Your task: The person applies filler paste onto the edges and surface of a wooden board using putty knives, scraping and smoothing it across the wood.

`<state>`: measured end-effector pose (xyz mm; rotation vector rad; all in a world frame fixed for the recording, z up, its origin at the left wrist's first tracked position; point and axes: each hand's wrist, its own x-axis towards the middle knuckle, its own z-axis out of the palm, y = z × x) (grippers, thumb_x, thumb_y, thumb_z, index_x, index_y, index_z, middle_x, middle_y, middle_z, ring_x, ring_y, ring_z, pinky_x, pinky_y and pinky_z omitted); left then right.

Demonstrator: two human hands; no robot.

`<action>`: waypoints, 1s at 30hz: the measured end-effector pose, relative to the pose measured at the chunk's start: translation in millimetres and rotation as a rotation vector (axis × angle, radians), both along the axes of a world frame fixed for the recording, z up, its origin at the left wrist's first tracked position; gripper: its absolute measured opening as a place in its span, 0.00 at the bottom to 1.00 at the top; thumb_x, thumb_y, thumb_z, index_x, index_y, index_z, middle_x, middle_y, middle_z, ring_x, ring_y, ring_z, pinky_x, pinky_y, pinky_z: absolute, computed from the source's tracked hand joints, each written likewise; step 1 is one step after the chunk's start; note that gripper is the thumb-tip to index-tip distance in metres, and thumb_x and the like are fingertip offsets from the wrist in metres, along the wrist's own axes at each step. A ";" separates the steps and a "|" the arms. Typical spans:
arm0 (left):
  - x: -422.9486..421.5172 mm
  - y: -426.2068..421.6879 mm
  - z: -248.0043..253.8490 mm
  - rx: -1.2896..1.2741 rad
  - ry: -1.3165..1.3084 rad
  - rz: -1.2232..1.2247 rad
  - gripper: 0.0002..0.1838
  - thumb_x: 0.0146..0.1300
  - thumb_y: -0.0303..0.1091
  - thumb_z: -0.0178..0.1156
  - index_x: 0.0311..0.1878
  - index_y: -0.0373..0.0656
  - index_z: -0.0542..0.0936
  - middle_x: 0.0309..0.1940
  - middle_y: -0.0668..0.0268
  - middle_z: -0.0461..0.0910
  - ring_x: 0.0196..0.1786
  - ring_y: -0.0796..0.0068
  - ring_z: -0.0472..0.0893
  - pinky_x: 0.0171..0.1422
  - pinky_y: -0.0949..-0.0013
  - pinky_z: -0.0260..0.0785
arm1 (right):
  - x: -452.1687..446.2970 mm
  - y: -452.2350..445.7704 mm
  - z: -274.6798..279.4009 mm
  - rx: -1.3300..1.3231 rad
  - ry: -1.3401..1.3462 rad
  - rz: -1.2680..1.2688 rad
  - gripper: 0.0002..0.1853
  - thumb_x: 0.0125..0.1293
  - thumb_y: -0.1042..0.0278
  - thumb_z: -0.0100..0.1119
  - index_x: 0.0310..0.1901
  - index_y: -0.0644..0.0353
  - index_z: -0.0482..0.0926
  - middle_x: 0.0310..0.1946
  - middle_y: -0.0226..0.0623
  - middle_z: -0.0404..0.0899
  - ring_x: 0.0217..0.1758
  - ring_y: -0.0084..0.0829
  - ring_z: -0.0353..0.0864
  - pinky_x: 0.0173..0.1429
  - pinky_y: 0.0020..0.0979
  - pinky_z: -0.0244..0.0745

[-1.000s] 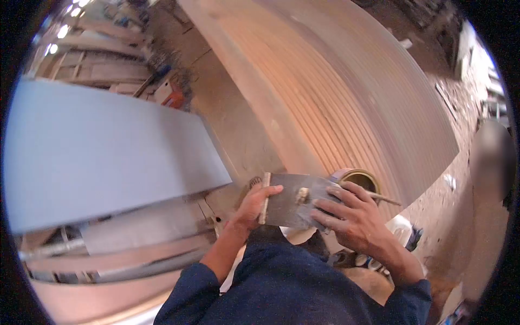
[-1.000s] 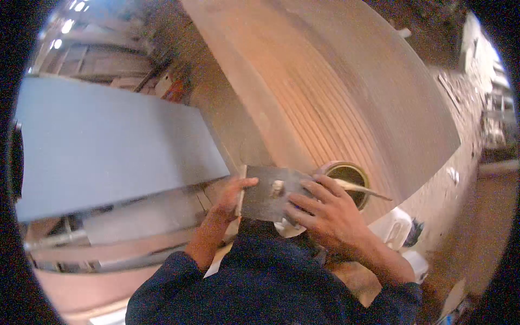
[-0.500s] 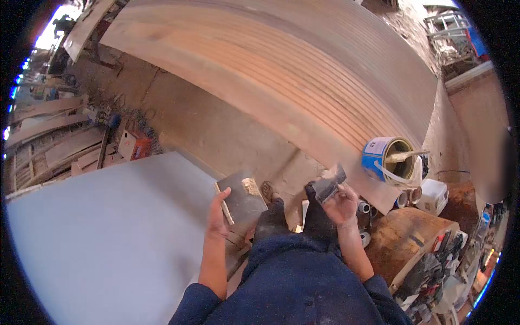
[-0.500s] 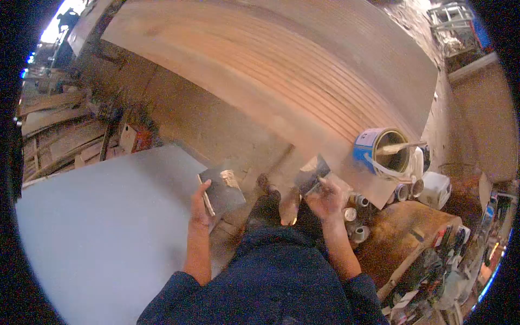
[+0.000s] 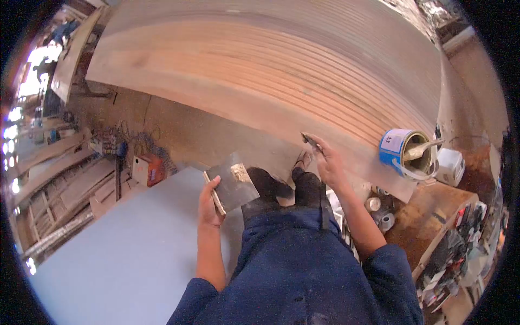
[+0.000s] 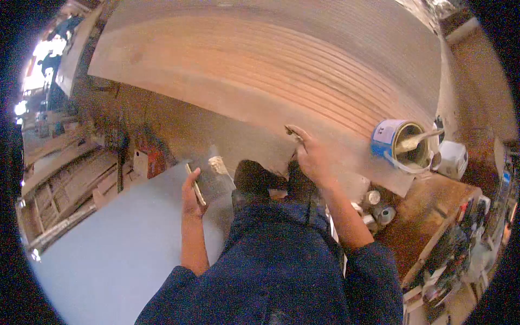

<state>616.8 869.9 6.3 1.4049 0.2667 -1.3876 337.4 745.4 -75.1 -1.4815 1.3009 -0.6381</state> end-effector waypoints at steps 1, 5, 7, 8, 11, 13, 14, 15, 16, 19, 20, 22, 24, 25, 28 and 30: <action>9.2 -3.0 -0.6 0.014 0.005 0.004 0.16 0.60 0.35 0.58 0.49 0.37 0.75 0.39 0.61 0.81 0.41 0.66 0.82 0.47 0.63 0.77 | 8.5 2.6 0.2 -0.066 0.051 0.018 0.20 0.64 0.75 0.46 0.58 0.51 0.74 0.53 0.40 0.77 0.56 0.43 0.76 0.59 0.36 0.70; 45.4 -24.0 -5.8 -0.027 0.086 -0.083 0.16 0.60 0.35 0.58 0.48 0.37 0.75 0.40 0.61 0.81 0.41 0.65 0.83 0.48 0.63 0.77 | 40.3 11.3 13.0 -0.211 0.438 0.032 0.23 0.60 0.77 0.47 0.58 0.52 0.73 0.55 0.43 0.75 0.57 0.47 0.73 0.58 0.41 0.70; 66.7 -42.3 -7.5 -0.031 0.046 -0.162 0.16 0.60 0.35 0.58 0.49 0.37 0.75 0.40 0.60 0.81 0.42 0.65 0.83 0.48 0.63 0.77 | 58.3 16.3 9.3 -0.212 0.535 0.024 0.23 0.59 0.77 0.48 0.58 0.52 0.73 0.55 0.42 0.74 0.57 0.47 0.72 0.58 0.43 0.70; 81.6 -52.0 -13.0 -0.011 0.053 -0.204 0.16 0.60 0.35 0.58 0.49 0.37 0.74 0.41 0.60 0.81 0.43 0.65 0.83 0.48 0.63 0.77 | 68.3 19.2 6.0 -0.201 0.568 -0.036 0.24 0.59 0.77 0.49 0.58 0.52 0.73 0.55 0.42 0.74 0.57 0.47 0.72 0.59 0.43 0.69; 124.6 -71.8 -27.3 0.013 0.080 -0.299 0.17 0.60 0.35 0.58 0.50 0.36 0.74 0.42 0.59 0.81 0.44 0.64 0.82 0.49 0.62 0.77 | 86.5 27.3 -6.4 -0.181 0.663 -0.157 0.24 0.58 0.76 0.50 0.58 0.53 0.72 0.56 0.42 0.74 0.59 0.47 0.71 0.60 0.44 0.68; 148.9 -87.2 -26.2 -0.028 0.098 -0.361 0.18 0.60 0.35 0.58 0.51 0.36 0.74 0.42 0.59 0.80 0.44 0.64 0.82 0.50 0.62 0.77 | 92.4 27.6 -10.7 -0.179 0.715 -0.202 0.25 0.57 0.76 0.50 0.59 0.53 0.72 0.57 0.41 0.73 0.59 0.47 0.70 0.60 0.44 0.67; 161.9 -90.1 -30.6 -0.024 0.120 -0.381 0.18 0.60 0.35 0.58 0.51 0.36 0.74 0.43 0.58 0.80 0.44 0.64 0.82 0.50 0.62 0.77 | 98.6 29.5 -13.4 -0.204 0.756 -0.187 0.25 0.56 0.76 0.50 0.59 0.53 0.72 0.58 0.41 0.72 0.60 0.47 0.70 0.61 0.44 0.67; 174.8 -94.2 -36.4 -0.020 0.138 -0.406 0.18 0.60 0.35 0.58 0.51 0.36 0.74 0.43 0.58 0.80 0.44 0.64 0.82 0.51 0.61 0.76 | 105.8 29.6 -17.8 -0.226 0.795 -0.176 0.25 0.56 0.76 0.51 0.59 0.53 0.72 0.59 0.41 0.71 0.60 0.46 0.70 0.61 0.44 0.66; 185.6 -99.8 -40.1 -0.017 0.154 -0.436 0.19 0.60 0.35 0.58 0.52 0.36 0.73 0.43 0.58 0.80 0.44 0.63 0.82 0.51 0.61 0.76 | 114.6 31.1 -23.1 -0.247 0.831 -0.171 0.26 0.56 0.75 0.51 0.59 0.53 0.72 0.59 0.41 0.71 0.61 0.46 0.69 0.62 0.44 0.65; 199.6 -115.6 -38.2 -0.035 0.196 -0.510 0.17 0.60 0.34 0.58 0.50 0.37 0.74 0.42 0.59 0.80 0.43 0.64 0.82 0.49 0.62 0.77 | 135.6 45.4 -42.5 -0.309 1.047 -0.095 0.25 0.55 0.72 0.53 0.59 0.53 0.73 0.61 0.39 0.69 0.63 0.47 0.67 0.64 0.44 0.63; 202.0 -119.8 -39.7 -0.049 0.217 -0.537 0.16 0.61 0.34 0.58 0.50 0.37 0.74 0.41 0.59 0.80 0.42 0.65 0.82 0.49 0.62 0.77 | 137.3 50.7 -43.9 -0.281 1.044 -0.109 0.26 0.55 0.71 0.54 0.59 0.53 0.72 0.61 0.39 0.69 0.63 0.47 0.66 0.64 0.44 0.62; 206.4 -122.5 -41.3 -0.019 0.171 -0.560 0.16 0.61 0.34 0.58 0.49 0.38 0.74 0.40 0.60 0.81 0.42 0.65 0.82 0.48 0.62 0.77 | 136.3 60.7 -42.3 -0.229 1.038 -0.131 0.27 0.55 0.68 0.57 0.60 0.53 0.72 0.61 0.39 0.69 0.65 0.48 0.64 0.65 0.45 0.60; 207.5 -126.3 -45.7 -0.004 0.144 -0.580 0.15 0.61 0.34 0.58 0.49 0.38 0.75 0.40 0.61 0.81 0.41 0.66 0.82 0.48 0.63 0.77 | 127.8 54.9 -40.5 -0.190 0.986 -0.190 0.28 0.55 0.73 0.53 0.61 0.52 0.71 0.62 0.37 0.68 0.65 0.48 0.64 0.64 0.45 0.60; 209.7 -127.6 -44.2 0.004 0.135 -0.592 0.15 0.61 0.35 0.58 0.49 0.38 0.75 0.40 0.61 0.81 0.41 0.66 0.82 0.47 0.63 0.77 | 126.3 52.1 -39.8 -0.167 0.953 -0.213 0.28 0.56 0.75 0.51 0.61 0.51 0.71 0.63 0.36 0.68 0.65 0.48 0.64 0.64 0.46 0.60; 216.1 -126.7 -47.4 0.009 0.135 -0.605 0.15 0.60 0.36 0.58 0.48 0.38 0.75 0.40 0.61 0.81 0.41 0.66 0.82 0.47 0.63 0.77 | 125.5 50.5 -49.8 -0.259 0.962 -0.183 0.28 0.56 0.76 0.50 0.62 0.51 0.71 0.63 0.36 0.68 0.66 0.47 0.63 0.64 0.45 0.59; 214.2 -133.2 -49.9 -0.005 0.124 -0.602 0.16 0.60 0.36 0.59 0.48 0.38 0.75 0.40 0.61 0.81 0.41 0.66 0.82 0.47 0.63 0.77 | 115.3 49.7 -52.2 -0.260 0.970 -0.121 0.28 0.56 0.66 0.56 0.62 0.52 0.70 0.63 0.38 0.67 0.67 0.46 0.62 0.67 0.46 0.57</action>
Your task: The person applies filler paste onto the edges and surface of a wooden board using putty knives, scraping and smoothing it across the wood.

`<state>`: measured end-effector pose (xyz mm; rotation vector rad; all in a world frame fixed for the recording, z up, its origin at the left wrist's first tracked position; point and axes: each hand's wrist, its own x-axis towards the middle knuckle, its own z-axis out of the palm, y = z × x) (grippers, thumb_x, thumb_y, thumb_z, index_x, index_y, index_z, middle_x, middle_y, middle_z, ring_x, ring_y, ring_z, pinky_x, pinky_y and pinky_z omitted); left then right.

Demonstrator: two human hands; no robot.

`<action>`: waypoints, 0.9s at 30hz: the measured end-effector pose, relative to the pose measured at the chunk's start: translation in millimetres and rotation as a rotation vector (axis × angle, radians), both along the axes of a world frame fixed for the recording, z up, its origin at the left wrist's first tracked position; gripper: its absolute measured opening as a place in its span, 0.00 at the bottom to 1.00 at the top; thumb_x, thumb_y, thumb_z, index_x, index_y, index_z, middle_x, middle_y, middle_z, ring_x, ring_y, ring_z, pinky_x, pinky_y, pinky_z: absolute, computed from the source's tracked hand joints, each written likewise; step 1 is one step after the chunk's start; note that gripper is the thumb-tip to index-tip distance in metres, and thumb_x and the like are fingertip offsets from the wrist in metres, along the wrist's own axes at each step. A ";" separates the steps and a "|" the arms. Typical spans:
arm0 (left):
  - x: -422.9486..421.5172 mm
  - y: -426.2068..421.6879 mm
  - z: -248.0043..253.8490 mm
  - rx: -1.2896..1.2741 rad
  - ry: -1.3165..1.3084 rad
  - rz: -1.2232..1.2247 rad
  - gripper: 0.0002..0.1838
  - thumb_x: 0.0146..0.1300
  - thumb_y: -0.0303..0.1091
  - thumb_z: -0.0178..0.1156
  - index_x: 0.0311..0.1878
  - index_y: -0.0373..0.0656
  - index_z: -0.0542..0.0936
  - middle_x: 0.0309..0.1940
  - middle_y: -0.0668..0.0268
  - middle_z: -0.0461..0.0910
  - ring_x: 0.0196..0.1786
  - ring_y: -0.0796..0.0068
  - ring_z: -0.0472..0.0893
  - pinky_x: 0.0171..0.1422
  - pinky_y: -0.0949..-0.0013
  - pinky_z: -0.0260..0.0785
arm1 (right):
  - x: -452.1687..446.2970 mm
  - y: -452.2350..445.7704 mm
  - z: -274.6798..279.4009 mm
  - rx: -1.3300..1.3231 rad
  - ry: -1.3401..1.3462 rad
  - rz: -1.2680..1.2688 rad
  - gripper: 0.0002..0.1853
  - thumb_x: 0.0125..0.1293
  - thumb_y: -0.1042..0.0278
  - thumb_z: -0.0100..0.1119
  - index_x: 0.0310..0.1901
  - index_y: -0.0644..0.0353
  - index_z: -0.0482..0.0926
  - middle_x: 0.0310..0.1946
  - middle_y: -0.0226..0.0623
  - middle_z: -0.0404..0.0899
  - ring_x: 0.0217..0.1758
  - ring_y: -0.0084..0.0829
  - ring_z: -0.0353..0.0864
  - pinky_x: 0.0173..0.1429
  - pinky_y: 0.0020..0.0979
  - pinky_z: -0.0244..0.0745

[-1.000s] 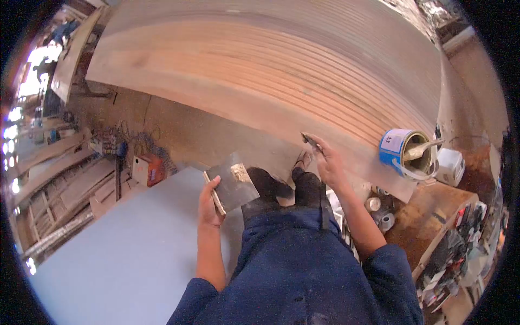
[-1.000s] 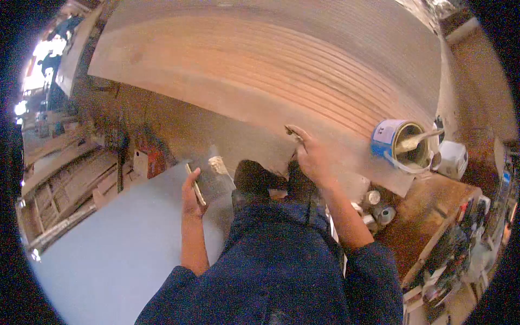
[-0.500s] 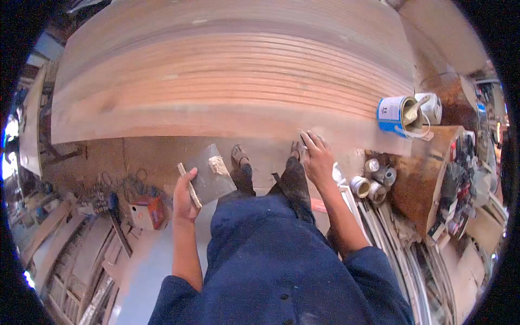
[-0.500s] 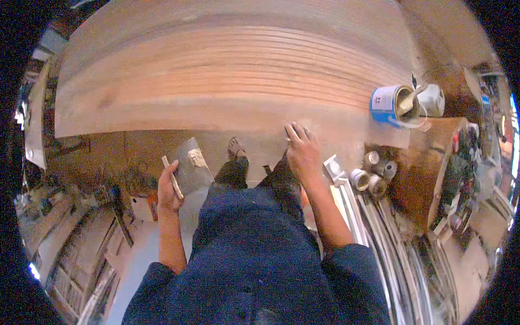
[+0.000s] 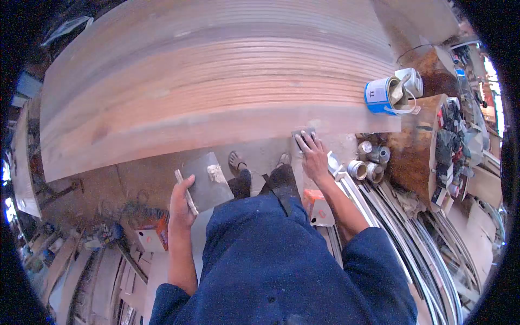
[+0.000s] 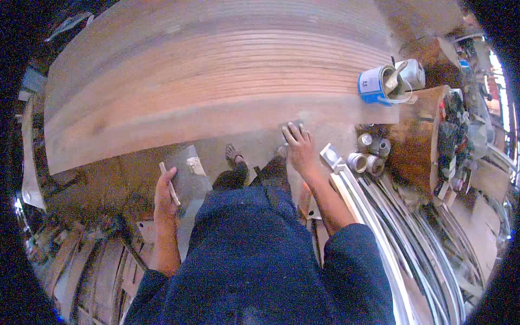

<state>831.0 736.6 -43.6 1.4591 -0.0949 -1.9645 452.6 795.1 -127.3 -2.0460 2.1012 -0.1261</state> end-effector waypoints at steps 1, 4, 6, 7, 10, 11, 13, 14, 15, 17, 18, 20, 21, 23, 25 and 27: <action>0.6 -0.4 4.1 0.008 -0.021 -0.005 0.16 0.60 0.36 0.59 0.48 0.38 0.75 0.40 0.61 0.81 0.41 0.66 0.82 0.47 0.63 0.77 | -2.8 6.6 0.4 0.017 0.000 0.004 0.28 0.56 0.72 0.52 0.62 0.51 0.70 0.63 0.38 0.68 0.66 0.46 0.63 0.66 0.46 0.57; 5.3 -0.8 3.5 -0.010 -0.007 -0.012 0.17 0.60 0.36 0.58 0.49 0.37 0.75 0.41 0.60 0.81 0.41 0.66 0.82 0.48 0.63 0.76 | -7.4 13.3 8.7 0.044 -0.016 -0.147 0.28 0.56 0.77 0.48 0.62 0.51 0.70 0.59 0.42 0.71 0.62 0.47 0.68 0.60 0.44 0.65; 5.9 1.3 3.8 -0.006 0.011 -0.017 0.17 0.60 0.36 0.58 0.50 0.37 0.75 0.41 0.60 0.81 0.42 0.66 0.82 0.49 0.63 0.76 | -13.6 -0.1 24.6 0.152 -0.062 -0.399 0.28 0.56 0.78 0.48 0.61 0.51 0.70 0.56 0.43 0.73 0.57 0.47 0.72 0.55 0.44 0.70; 6.4 0.2 4.3 -0.002 0.017 -0.027 0.18 0.60 0.36 0.58 0.50 0.37 0.75 0.41 0.60 0.81 0.42 0.66 0.83 0.49 0.63 0.76 | -19.3 -3.3 11.9 0.072 -0.019 -0.404 0.27 0.56 0.76 0.48 0.61 0.51 0.70 0.49 0.45 0.77 0.49 0.49 0.77 0.47 0.45 0.74; 7.6 -4.6 -5.7 -0.001 0.045 -0.058 0.17 0.60 0.36 0.58 0.50 0.36 0.75 0.41 0.60 0.81 0.41 0.67 0.83 0.48 0.64 0.77 | 13.5 -28.3 -6.8 0.205 0.002 -0.379 0.22 0.57 0.72 0.48 0.56 0.53 0.74 0.42 0.46 0.79 0.45 0.48 0.79 0.45 0.46 0.74; 8.2 -3.8 -7.0 0.000 0.052 -0.068 0.17 0.60 0.35 0.58 0.50 0.36 0.75 0.41 0.60 0.81 0.41 0.67 0.83 0.47 0.64 0.77 | 27.9 -29.5 -24.9 0.260 -0.019 -0.302 0.20 0.57 0.71 0.48 0.53 0.53 0.75 0.40 0.46 0.80 0.45 0.47 0.79 0.46 0.46 0.74; 9.1 -2.5 -5.9 0.024 0.006 -0.068 0.17 0.60 0.35 0.58 0.49 0.36 0.75 0.40 0.60 0.81 0.40 0.67 0.83 0.46 0.64 0.77 | 75.4 -26.6 -38.2 0.373 -0.066 -0.228 0.17 0.57 0.69 0.48 0.48 0.54 0.78 0.39 0.48 0.80 0.45 0.47 0.79 0.47 0.46 0.74; 7.2 -4.4 -6.5 0.025 -0.009 -0.062 0.17 0.60 0.35 0.58 0.49 0.36 0.75 0.40 0.60 0.81 0.40 0.67 0.83 0.46 0.64 0.77 | 99.7 -26.8 -27.6 0.417 -0.082 -0.221 0.15 0.58 0.68 0.48 0.46 0.55 0.78 0.39 0.48 0.80 0.46 0.48 0.79 0.48 0.46 0.73; 5.8 -6.3 -3.4 0.022 -0.014 -0.080 0.17 0.60 0.35 0.58 0.49 0.36 0.75 0.39 0.60 0.81 0.39 0.67 0.82 0.46 0.64 0.77 | 116.6 -20.8 -6.8 0.434 -0.223 -0.211 0.17 0.58 0.69 0.48 0.48 0.54 0.78 0.39 0.50 0.79 0.46 0.48 0.79 0.50 0.45 0.73; 0.8 -8.5 5.6 0.019 -0.032 -0.103 0.17 0.60 0.36 0.58 0.48 0.36 0.75 0.39 0.60 0.80 0.39 0.67 0.82 0.46 0.64 0.77 | 124.7 -4.7 28.1 0.437 -0.484 -0.225 0.19 0.58 0.71 0.48 0.52 0.54 0.77 0.41 0.51 0.79 0.47 0.47 0.79 0.52 0.43 0.73; 0.4 -7.5 7.1 0.018 -0.029 -0.103 0.17 0.60 0.36 0.58 0.48 0.36 0.75 0.39 0.60 0.80 0.39 0.67 0.82 0.46 0.64 0.77 | 117.9 9.1 40.4 0.427 -0.609 -0.262 0.20 0.58 0.73 0.48 0.53 0.54 0.77 0.43 0.52 0.79 0.49 0.46 0.79 0.54 0.42 0.72; -2.9 -6.0 6.5 0.012 -0.015 -0.110 0.17 0.60 0.35 0.59 0.48 0.36 0.75 0.39 0.60 0.80 0.39 0.67 0.82 0.46 0.64 0.77 | 88.8 33.4 36.4 0.319 -0.807 -0.367 0.22 0.57 0.76 0.48 0.55 0.55 0.76 0.47 0.51 0.79 0.52 0.47 0.78 0.56 0.42 0.71; -4.5 -5.0 6.6 0.027 -0.041 -0.097 0.17 0.60 0.35 0.59 0.49 0.36 0.75 0.39 0.60 0.80 0.39 0.67 0.82 0.46 0.64 0.77 | 67.8 48.6 25.5 0.223 -0.874 -0.435 0.23 0.57 0.78 0.47 0.56 0.57 0.75 0.48 0.51 0.78 0.53 0.48 0.77 0.58 0.42 0.70; -17.0 2.5 7.3 0.059 -0.089 -0.067 0.17 0.60 0.35 0.59 0.49 0.36 0.75 0.39 0.60 0.81 0.39 0.67 0.82 0.46 0.64 0.77 | 7.5 58.5 22.4 0.087 -0.653 -0.424 0.29 0.54 0.85 0.47 0.59 0.52 0.73 0.50 0.46 0.77 0.51 0.49 0.76 0.58 0.41 0.70; -38.3 9.2 20.5 0.049 -0.094 -0.072 0.17 0.60 0.36 0.59 0.49 0.37 0.75 0.39 0.60 0.80 0.39 0.67 0.82 0.46 0.64 0.77 | -51.9 54.4 17.7 -0.092 -0.195 -0.209 0.31 0.52 0.83 0.49 0.60 0.50 0.73 0.57 0.43 0.74 0.58 0.46 0.71 0.63 0.42 0.64; -51.2 16.4 24.1 0.051 -0.094 -0.086 0.17 0.60 0.36 0.59 0.50 0.37 0.75 0.39 0.60 0.80 0.39 0.67 0.82 0.46 0.64 0.77 | -80.5 43.0 8.6 -0.129 -0.130 -0.184 0.31 0.52 0.82 0.50 0.61 0.48 0.72 0.60 0.39 0.71 0.62 0.45 0.66 0.65 0.43 0.61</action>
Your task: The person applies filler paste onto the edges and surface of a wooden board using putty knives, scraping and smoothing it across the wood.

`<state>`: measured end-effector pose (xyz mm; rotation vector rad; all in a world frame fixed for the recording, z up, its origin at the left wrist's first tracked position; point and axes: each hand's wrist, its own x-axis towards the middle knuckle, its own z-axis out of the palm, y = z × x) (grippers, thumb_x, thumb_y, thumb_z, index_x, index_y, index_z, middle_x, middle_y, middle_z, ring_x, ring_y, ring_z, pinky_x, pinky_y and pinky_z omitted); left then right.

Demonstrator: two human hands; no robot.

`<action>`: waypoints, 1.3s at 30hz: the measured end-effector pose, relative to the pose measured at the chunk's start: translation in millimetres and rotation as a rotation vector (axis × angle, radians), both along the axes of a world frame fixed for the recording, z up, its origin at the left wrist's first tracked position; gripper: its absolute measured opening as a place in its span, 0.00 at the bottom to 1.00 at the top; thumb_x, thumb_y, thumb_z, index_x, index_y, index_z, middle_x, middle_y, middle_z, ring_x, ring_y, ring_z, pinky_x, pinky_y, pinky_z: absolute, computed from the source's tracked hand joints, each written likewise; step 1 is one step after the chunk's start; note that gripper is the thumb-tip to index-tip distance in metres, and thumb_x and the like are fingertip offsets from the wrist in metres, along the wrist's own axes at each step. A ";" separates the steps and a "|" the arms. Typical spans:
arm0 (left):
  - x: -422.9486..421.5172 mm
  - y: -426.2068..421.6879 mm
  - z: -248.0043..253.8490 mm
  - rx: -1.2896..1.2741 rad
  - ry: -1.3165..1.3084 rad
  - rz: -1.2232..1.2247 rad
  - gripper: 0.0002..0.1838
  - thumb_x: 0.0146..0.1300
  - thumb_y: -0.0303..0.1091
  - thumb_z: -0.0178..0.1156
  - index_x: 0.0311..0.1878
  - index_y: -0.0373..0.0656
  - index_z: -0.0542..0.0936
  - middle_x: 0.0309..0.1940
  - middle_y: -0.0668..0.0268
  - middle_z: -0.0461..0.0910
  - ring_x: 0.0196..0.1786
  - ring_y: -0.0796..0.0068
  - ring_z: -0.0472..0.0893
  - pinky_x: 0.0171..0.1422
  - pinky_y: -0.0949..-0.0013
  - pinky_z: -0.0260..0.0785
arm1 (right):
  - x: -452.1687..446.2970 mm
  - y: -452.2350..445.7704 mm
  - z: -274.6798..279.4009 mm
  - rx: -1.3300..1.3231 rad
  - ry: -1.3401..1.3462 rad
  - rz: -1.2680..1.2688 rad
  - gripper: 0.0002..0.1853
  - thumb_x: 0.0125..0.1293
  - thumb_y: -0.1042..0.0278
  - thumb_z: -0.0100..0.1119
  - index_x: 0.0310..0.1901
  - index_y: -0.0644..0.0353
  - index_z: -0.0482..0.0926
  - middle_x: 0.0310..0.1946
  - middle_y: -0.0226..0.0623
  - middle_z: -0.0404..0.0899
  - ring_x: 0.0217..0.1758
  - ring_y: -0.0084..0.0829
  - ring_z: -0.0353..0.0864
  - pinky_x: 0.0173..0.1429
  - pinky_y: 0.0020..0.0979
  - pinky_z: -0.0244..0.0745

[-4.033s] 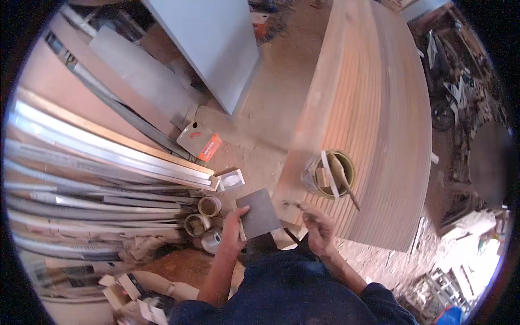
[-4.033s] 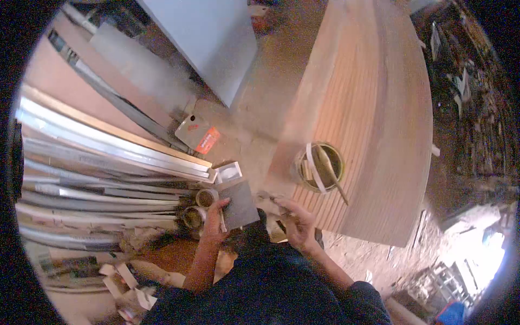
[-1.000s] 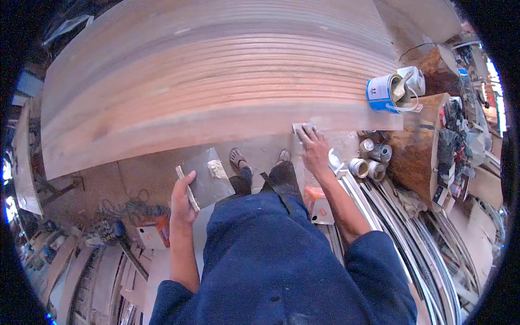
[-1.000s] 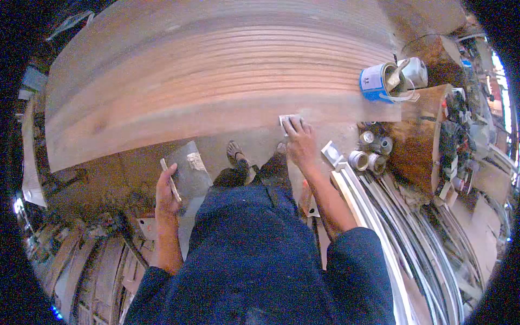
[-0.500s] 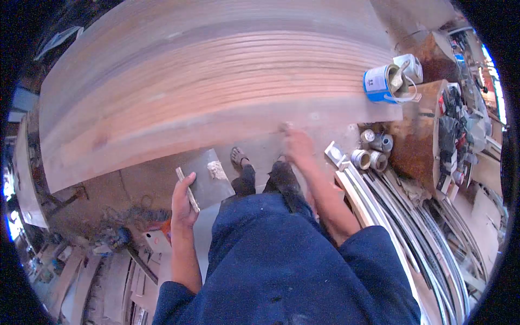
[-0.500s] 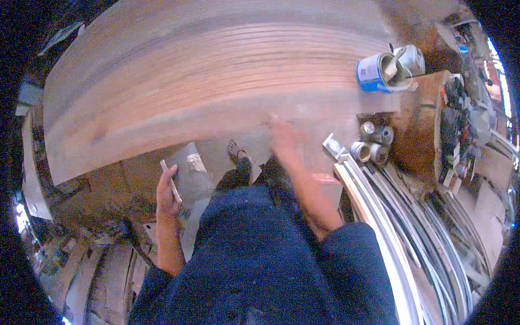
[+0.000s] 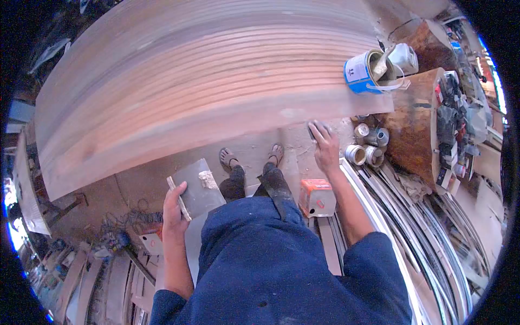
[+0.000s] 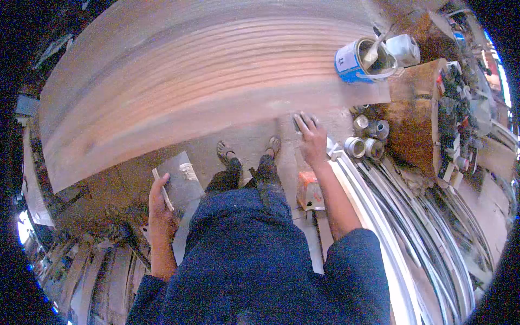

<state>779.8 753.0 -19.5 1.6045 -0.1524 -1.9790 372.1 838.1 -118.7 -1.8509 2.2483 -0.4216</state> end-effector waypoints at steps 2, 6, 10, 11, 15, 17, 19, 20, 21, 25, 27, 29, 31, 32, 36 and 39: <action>-15.0 12.0 -13.4 0.027 0.012 -0.018 0.17 0.60 0.36 0.59 0.50 0.37 0.75 0.40 0.60 0.80 0.39 0.67 0.82 0.46 0.63 0.77 | -19.8 1.3 -22.1 0.012 0.086 0.033 0.31 0.52 0.80 0.51 0.62 0.47 0.72 0.62 0.36 0.68 0.64 0.44 0.64 0.65 0.43 0.59; -28.1 23.7 1.8 0.019 -0.013 -0.007 0.17 0.60 0.35 0.59 0.50 0.37 0.74 0.40 0.60 0.80 0.40 0.67 0.82 0.46 0.63 0.77 | -11.1 9.8 -28.2 0.084 0.134 0.089 0.31 0.54 0.78 0.51 0.62 0.47 0.71 0.65 0.33 0.65 0.65 0.44 0.63 0.64 0.44 0.58; -52.1 34.9 0.5 -0.014 -0.009 0.021 0.18 0.59 0.36 0.59 0.50 0.37 0.74 0.40 0.60 0.80 0.40 0.67 0.82 0.47 0.63 0.77 | -35.1 16.4 -16.7 0.053 0.127 0.012 0.30 0.53 0.77 0.51 0.62 0.45 0.72 0.62 0.31 0.69 0.63 0.42 0.65 0.65 0.44 0.57; -56.3 37.0 1.2 -0.020 -0.001 0.031 0.18 0.59 0.36 0.59 0.50 0.38 0.74 0.40 0.60 0.80 0.40 0.67 0.82 0.47 0.63 0.77 | -39.4 15.0 -14.7 0.060 0.114 -0.033 0.30 0.53 0.77 0.51 0.61 0.45 0.72 0.61 0.31 0.71 0.62 0.42 0.65 0.65 0.44 0.56; -66.6 45.4 6.1 -0.059 -0.022 0.051 0.19 0.59 0.37 0.60 0.50 0.38 0.74 0.40 0.61 0.80 0.41 0.67 0.82 0.47 0.63 0.76 | -32.2 -30.4 2.3 0.295 0.046 -0.261 0.24 0.55 0.73 0.52 0.56 0.51 0.74 0.54 0.37 0.75 0.58 0.40 0.72 0.58 0.48 0.64; -71.4 49.1 4.0 -0.056 -0.039 0.032 0.18 0.59 0.37 0.60 0.50 0.39 0.74 0.40 0.62 0.79 0.41 0.68 0.81 0.47 0.64 0.76 | 2.4 -35.5 -10.8 0.556 0.132 -0.078 0.20 0.57 0.70 0.49 0.54 0.52 0.74 0.52 0.41 0.75 0.56 0.42 0.73 0.55 0.49 0.67; -77.4 51.8 4.2 -0.061 -0.025 0.042 0.17 0.59 0.36 0.60 0.49 0.39 0.74 0.40 0.63 0.79 0.41 0.68 0.81 0.47 0.64 0.76 | 49.0 -31.1 -17.9 0.335 0.177 -0.048 0.19 0.58 0.69 0.48 0.54 0.52 0.73 0.52 0.43 0.75 0.56 0.42 0.73 0.56 0.48 0.67; -82.8 51.6 7.7 -0.077 -0.041 0.041 0.16 0.59 0.36 0.60 0.49 0.39 0.74 0.40 0.63 0.79 0.41 0.68 0.81 0.47 0.64 0.76 | 59.3 -36.9 -6.2 0.499 0.081 -0.001 0.20 0.58 0.69 0.49 0.54 0.52 0.73 0.53 0.42 0.74 0.57 0.43 0.72 0.56 0.48 0.67; -86.4 51.7 10.5 -0.087 -0.058 0.041 0.16 0.60 0.36 0.60 0.49 0.39 0.74 0.40 0.63 0.79 0.41 0.68 0.81 0.47 0.64 0.76 | 63.6 -39.4 8.7 0.666 -0.016 0.048 0.20 0.58 0.70 0.50 0.55 0.52 0.73 0.53 0.42 0.74 0.57 0.43 0.72 0.56 0.48 0.67; -87.6 57.6 14.3 -0.121 -0.086 0.088 0.16 0.61 0.36 0.58 0.50 0.38 0.74 0.41 0.62 0.80 0.42 0.67 0.82 0.48 0.63 0.76 | 26.5 -6.2 27.4 0.378 -0.178 0.093 0.22 0.59 0.73 0.48 0.56 0.53 0.74 0.55 0.41 0.73 0.57 0.44 0.71 0.58 0.46 0.67; -88.3 63.6 15.7 -0.117 -0.088 0.133 0.17 0.61 0.36 0.58 0.50 0.37 0.74 0.41 0.61 0.80 0.43 0.67 0.82 0.48 0.63 0.76 | -10.8 -4.5 20.6 0.241 -0.121 0.077 0.23 0.59 0.75 0.47 0.57 0.53 0.74 0.56 0.40 0.73 0.57 0.44 0.71 0.60 0.45 0.66; -89.1 68.8 17.3 -0.089 -0.102 0.161 0.17 0.61 0.36 0.58 0.50 0.37 0.74 0.42 0.60 0.80 0.43 0.66 0.82 0.49 0.63 0.76 | -41.9 -20.2 12.9 0.079 -0.035 0.141 0.24 0.57 0.76 0.47 0.58 0.53 0.74 0.57 0.40 0.73 0.58 0.45 0.70 0.62 0.44 0.64; -90.1 69.9 13.4 -0.073 -0.108 0.177 0.17 0.60 0.36 0.58 0.51 0.38 0.75 0.41 0.61 0.81 0.42 0.66 0.82 0.48 0.62 0.76 | -58.0 -43.0 0.4 -0.020 0.024 0.197 0.25 0.56 0.77 0.47 0.58 0.53 0.74 0.58 0.40 0.72 0.60 0.45 0.68 0.64 0.43 0.62; -89.8 72.1 12.7 -0.073 -0.108 0.184 0.18 0.59 0.37 0.59 0.50 0.39 0.75 0.41 0.61 0.81 0.41 0.65 0.82 0.48 0.62 0.76 | -61.8 -51.5 -5.8 -0.039 0.041 0.226 0.26 0.55 0.76 0.48 0.59 0.53 0.73 0.59 0.39 0.71 0.60 0.45 0.68 0.65 0.43 0.61; -90.4 74.0 13.7 -0.068 -0.079 0.202 0.17 0.61 0.35 0.58 0.50 0.36 0.74 0.41 0.61 0.80 0.42 0.67 0.82 0.50 0.64 0.75 | -54.7 -73.9 -21.2 -0.066 0.067 0.296 0.28 0.55 0.77 0.48 0.60 0.54 0.72 0.62 0.40 0.69 0.63 0.45 0.66 0.66 0.43 0.59; -90.7 67.7 5.2 -0.045 -0.046 0.181 0.17 0.61 0.35 0.59 0.50 0.36 0.74 0.41 0.61 0.80 0.42 0.68 0.82 0.50 0.65 0.75 | -43.1 -77.7 -44.4 -0.090 0.119 0.267 0.28 0.55 0.77 0.47 0.61 0.54 0.71 0.62 0.40 0.68 0.64 0.45 0.65 0.67 0.43 0.59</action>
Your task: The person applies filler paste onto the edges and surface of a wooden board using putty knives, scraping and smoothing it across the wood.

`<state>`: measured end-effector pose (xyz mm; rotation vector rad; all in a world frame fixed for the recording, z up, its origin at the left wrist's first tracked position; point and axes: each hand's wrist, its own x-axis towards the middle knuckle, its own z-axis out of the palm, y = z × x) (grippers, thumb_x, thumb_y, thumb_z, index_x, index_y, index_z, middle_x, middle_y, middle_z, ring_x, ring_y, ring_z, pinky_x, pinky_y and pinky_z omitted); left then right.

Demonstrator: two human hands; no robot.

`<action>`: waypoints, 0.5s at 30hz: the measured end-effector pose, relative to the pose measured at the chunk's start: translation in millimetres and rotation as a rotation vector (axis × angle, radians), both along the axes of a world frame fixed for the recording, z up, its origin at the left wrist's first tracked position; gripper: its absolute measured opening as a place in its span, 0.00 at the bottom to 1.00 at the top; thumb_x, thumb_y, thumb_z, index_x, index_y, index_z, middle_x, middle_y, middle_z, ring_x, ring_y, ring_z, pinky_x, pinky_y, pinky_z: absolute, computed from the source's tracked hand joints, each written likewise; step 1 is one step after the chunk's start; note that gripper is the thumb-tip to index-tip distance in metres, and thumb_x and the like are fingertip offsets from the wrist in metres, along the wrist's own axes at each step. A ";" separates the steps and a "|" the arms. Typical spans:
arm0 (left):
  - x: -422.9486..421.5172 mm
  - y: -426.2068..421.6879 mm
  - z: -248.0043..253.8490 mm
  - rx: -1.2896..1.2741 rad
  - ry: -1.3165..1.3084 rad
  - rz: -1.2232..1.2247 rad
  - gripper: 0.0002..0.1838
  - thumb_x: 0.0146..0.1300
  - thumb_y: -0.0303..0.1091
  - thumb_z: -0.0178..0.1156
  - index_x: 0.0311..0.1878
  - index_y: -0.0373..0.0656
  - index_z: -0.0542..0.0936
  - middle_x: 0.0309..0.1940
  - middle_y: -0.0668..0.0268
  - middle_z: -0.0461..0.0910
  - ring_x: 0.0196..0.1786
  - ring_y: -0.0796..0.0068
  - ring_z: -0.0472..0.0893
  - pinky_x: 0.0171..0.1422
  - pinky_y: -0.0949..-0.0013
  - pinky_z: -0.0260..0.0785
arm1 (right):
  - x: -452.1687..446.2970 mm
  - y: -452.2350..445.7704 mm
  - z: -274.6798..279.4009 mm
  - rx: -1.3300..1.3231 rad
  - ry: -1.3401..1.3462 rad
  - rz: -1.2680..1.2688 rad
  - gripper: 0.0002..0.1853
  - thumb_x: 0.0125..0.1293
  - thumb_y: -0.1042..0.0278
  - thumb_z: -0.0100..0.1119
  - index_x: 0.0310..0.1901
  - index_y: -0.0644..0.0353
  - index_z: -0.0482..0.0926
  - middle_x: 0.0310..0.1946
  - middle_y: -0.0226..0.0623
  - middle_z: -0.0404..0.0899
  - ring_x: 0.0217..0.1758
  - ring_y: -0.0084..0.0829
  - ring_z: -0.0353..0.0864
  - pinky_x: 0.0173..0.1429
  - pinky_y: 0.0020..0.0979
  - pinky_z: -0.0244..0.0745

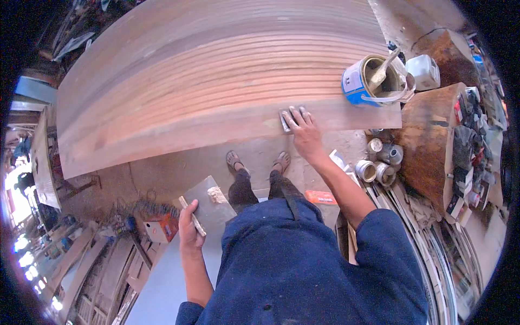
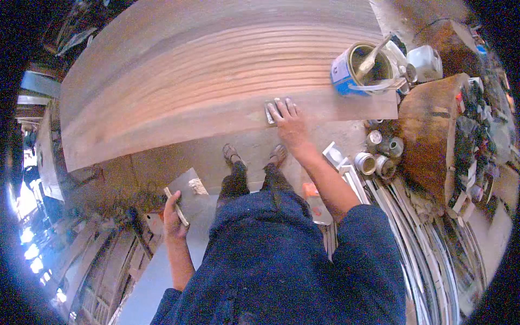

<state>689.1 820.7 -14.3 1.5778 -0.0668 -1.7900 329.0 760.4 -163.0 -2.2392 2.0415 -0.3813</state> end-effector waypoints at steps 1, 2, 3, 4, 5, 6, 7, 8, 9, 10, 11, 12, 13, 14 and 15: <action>2.0 2.7 -4.1 0.012 -0.005 0.003 0.17 0.60 0.35 0.59 0.50 0.37 0.74 0.41 0.61 0.80 0.42 0.68 0.82 0.49 0.66 0.75 | 0.9 5.7 -3.4 0.027 -0.002 0.000 0.28 0.55 0.77 0.47 0.61 0.53 0.71 0.62 0.40 0.68 0.65 0.46 0.65 0.67 0.44 0.58; 4.7 3.9 -9.0 0.023 -0.008 0.002 0.17 0.60 0.35 0.59 0.49 0.37 0.74 0.41 0.61 0.80 0.42 0.68 0.82 0.49 0.66 0.76 | 4.0 12.3 0.6 0.054 -0.001 -0.003 0.28 0.55 0.77 0.47 0.61 0.53 0.71 0.62 0.41 0.68 0.65 0.46 0.64 0.68 0.44 0.58; 7.6 3.8 -11.0 0.031 -0.009 -0.003 0.16 0.60 0.35 0.59 0.49 0.37 0.74 0.41 0.61 0.80 0.42 0.68 0.82 0.49 0.66 0.76 | 7.1 20.2 5.6 0.077 0.002 -0.011 0.28 0.55 0.76 0.47 0.61 0.53 0.71 0.62 0.41 0.68 0.66 0.47 0.64 0.68 0.45 0.58; 8.8 1.3 -11.4 0.027 -0.002 -0.019 0.16 0.60 0.35 0.59 0.49 0.37 0.75 0.40 0.61 0.80 0.41 0.68 0.82 0.48 0.66 0.76 | 7.4 29.0 8.1 0.086 -0.012 -0.001 0.28 0.55 0.76 0.47 0.61 0.53 0.71 0.62 0.41 0.68 0.66 0.47 0.64 0.68 0.45 0.58; 6.3 -9.5 -12.6 0.019 0.011 -0.039 0.16 0.60 0.35 0.59 0.49 0.37 0.75 0.40 0.61 0.80 0.41 0.68 0.82 0.48 0.66 0.76 | 5.4 36.4 7.4 0.090 -0.020 0.005 0.28 0.55 0.76 0.47 0.61 0.53 0.71 0.62 0.41 0.68 0.66 0.47 0.63 0.68 0.46 0.57; 5.2 -11.1 -9.1 0.016 0.021 -0.052 0.16 0.60 0.35 0.59 0.48 0.37 0.75 0.40 0.61 0.80 0.40 0.69 0.82 0.47 0.66 0.76 | 3.2 50.3 11.3 0.100 -0.031 0.019 0.28 0.55 0.76 0.47 0.61 0.53 0.71 0.62 0.41 0.68 0.66 0.48 0.63 0.68 0.46 0.57; 6.3 -12.2 -7.8 0.002 0.010 -0.067 0.17 0.60 0.36 0.59 0.50 0.38 0.74 0.41 0.60 0.80 0.42 0.66 0.82 0.48 0.64 0.76 | 0.1 58.8 18.2 0.142 -0.013 0.027 0.29 0.55 0.77 0.47 0.62 0.54 0.70 0.62 0.44 0.68 0.67 0.47 0.63 0.67 0.45 0.60; 7.2 -12.9 -7.5 -0.016 -0.003 -0.074 0.19 0.60 0.37 0.59 0.52 0.38 0.73 0.43 0.60 0.80 0.43 0.64 0.82 0.49 0.62 0.76 | -8.5 59.0 20.9 0.142 -0.011 -0.059 0.29 0.55 0.77 0.47 0.62 0.54 0.70 0.62 0.44 0.68 0.65 0.47 0.65 0.66 0.45 0.62; 9.7 -14.8 -8.2 -0.031 -0.019 -0.078 0.21 0.60 0.39 0.58 0.55 0.38 0.72 0.44 0.59 0.80 0.44 0.62 0.82 0.50 0.60 0.76 | -15.5 56.1 22.1 0.145 -0.014 -0.142 0.29 0.55 0.78 0.47 0.61 0.55 0.70 0.62 0.45 0.68 0.64 0.46 0.66 0.64 0.45 0.64; 14.9 -15.6 -11.5 -0.033 -0.001 -0.075 0.21 0.60 0.39 0.58 0.54 0.38 0.72 0.44 0.59 0.80 0.44 0.62 0.82 0.50 0.60 0.76 | -16.6 53.2 21.2 0.153 -0.023 -0.226 0.28 0.55 0.78 0.47 0.61 0.55 0.71 0.62 0.45 0.68 0.63 0.46 0.68 0.63 0.45 0.65; 21.5 -15.4 -16.6 -0.031 0.015 -0.077 0.21 0.60 0.39 0.58 0.54 0.38 0.73 0.44 0.59 0.80 0.44 0.62 0.82 0.50 0.60 0.76 | -17.9 35.5 37.1 0.190 -0.070 -0.338 0.26 0.55 0.78 0.47 0.59 0.56 0.72 0.56 0.46 0.73 0.54 0.46 0.75 0.55 0.46 0.71; 26.7 -17.1 -18.9 -0.031 0.032 -0.083 0.21 0.60 0.38 0.59 0.54 0.38 0.73 0.44 0.59 0.80 0.44 0.62 0.82 0.50 0.59 0.76 | -16.1 21.3 33.2 0.252 -0.034 -0.356 0.25 0.55 0.77 0.48 0.58 0.57 0.72 0.54 0.47 0.74 0.51 0.46 0.76 0.54 0.47 0.72; 29.1 -18.8 -17.3 -0.032 0.022 -0.094 0.21 0.60 0.39 0.58 0.53 0.38 0.73 0.44 0.59 0.80 0.44 0.62 0.82 0.50 0.59 0.76 | -13.1 7.8 26.8 0.312 0.002 -0.376 0.25 0.56 0.76 0.48 0.58 0.57 0.72 0.51 0.47 0.75 0.48 0.47 0.77 0.52 0.47 0.72; 29.8 -20.5 -13.6 -0.031 0.013 -0.106 0.21 0.60 0.39 0.58 0.53 0.38 0.73 0.44 0.59 0.80 0.44 0.62 0.82 0.50 0.59 0.76 | -7.3 -0.3 18.4 0.374 0.040 -0.397 0.24 0.56 0.75 0.48 0.58 0.58 0.73 0.49 0.47 0.76 0.45 0.47 0.78 0.51 0.48 0.73; 30.9 -22.4 -10.0 -0.031 0.003 -0.117 0.21 0.60 0.39 0.58 0.53 0.38 0.73 0.44 0.59 0.80 0.44 0.62 0.82 0.50 0.59 0.76 | 6.1 -1.9 -12.1 0.419 0.097 -0.348 0.23 0.57 0.73 0.49 0.57 0.58 0.72 0.46 0.49 0.76 0.45 0.47 0.78 0.50 0.48 0.73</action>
